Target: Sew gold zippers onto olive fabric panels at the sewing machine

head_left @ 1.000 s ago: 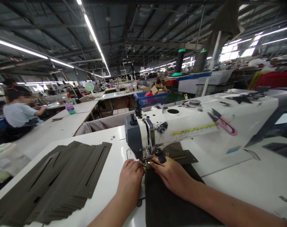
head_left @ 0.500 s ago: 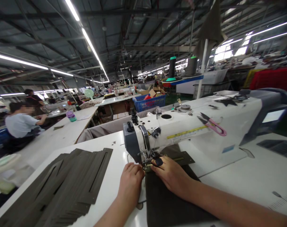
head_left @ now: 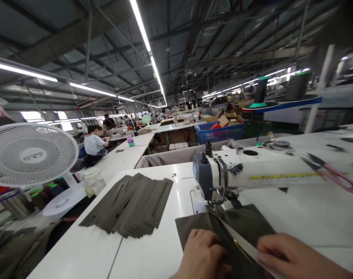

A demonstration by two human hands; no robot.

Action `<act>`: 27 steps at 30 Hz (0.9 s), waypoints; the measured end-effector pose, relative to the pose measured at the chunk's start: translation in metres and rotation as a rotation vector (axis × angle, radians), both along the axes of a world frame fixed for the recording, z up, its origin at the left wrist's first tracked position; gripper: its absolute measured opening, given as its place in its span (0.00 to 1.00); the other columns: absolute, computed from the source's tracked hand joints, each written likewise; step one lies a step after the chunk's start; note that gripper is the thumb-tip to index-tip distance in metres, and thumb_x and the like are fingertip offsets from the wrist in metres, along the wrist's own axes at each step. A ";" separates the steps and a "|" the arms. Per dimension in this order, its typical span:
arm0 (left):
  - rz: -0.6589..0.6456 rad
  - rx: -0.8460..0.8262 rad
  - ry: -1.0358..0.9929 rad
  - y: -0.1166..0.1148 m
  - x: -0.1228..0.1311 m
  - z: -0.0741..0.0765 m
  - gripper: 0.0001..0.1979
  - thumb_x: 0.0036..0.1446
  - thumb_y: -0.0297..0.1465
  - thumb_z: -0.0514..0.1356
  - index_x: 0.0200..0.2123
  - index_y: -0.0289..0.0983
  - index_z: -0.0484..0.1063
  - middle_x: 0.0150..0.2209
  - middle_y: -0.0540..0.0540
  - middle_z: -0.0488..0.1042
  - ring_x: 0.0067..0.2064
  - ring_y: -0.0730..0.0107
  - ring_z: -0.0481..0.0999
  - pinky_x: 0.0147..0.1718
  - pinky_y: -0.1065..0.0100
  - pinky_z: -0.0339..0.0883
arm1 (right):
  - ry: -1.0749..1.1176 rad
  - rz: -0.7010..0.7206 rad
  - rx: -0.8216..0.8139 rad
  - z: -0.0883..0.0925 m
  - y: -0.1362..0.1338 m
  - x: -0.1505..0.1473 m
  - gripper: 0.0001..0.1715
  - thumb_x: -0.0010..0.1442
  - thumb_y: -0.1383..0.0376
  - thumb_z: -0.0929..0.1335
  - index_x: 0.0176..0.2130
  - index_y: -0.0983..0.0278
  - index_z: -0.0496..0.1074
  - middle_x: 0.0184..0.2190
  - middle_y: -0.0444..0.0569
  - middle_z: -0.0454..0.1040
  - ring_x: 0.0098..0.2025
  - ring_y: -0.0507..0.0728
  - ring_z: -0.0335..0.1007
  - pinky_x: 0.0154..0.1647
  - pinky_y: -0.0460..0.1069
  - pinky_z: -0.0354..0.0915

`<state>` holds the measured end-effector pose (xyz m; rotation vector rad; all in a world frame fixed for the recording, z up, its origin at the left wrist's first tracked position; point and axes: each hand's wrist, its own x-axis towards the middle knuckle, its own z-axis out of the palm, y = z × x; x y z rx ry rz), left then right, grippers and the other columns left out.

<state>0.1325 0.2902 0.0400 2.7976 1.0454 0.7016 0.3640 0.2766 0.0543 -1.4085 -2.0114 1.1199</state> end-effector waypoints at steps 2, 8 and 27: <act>0.018 -0.113 -0.106 -0.013 0.004 0.005 0.13 0.44 0.29 0.66 0.36 0.39 0.71 0.42 0.46 0.72 0.41 0.59 0.71 0.38 0.61 0.65 | 0.199 -0.026 -0.213 0.030 -0.003 -0.012 0.21 0.53 0.50 0.61 0.24 0.63 0.65 0.22 0.47 0.70 0.26 0.55 0.66 0.26 0.48 0.59; -0.015 -0.155 -0.362 -0.010 0.012 0.037 0.14 0.53 0.22 0.57 0.43 0.39 0.68 0.44 0.43 0.70 0.46 0.61 0.68 0.45 0.59 0.64 | 0.112 -0.119 -0.104 0.064 -0.003 -0.018 0.06 0.50 0.67 0.60 0.23 0.65 0.62 0.20 0.42 0.64 0.24 0.51 0.60 0.25 0.45 0.54; -0.274 0.214 -0.226 0.010 0.017 0.046 0.09 0.59 0.23 0.49 0.37 0.36 0.68 0.34 0.44 0.74 0.36 0.67 0.72 0.40 0.62 0.64 | -0.096 -0.142 0.346 0.061 -0.036 -0.024 0.17 0.48 0.61 0.70 0.39 0.65 0.70 0.35 0.49 0.74 0.36 0.57 0.69 0.35 0.48 0.64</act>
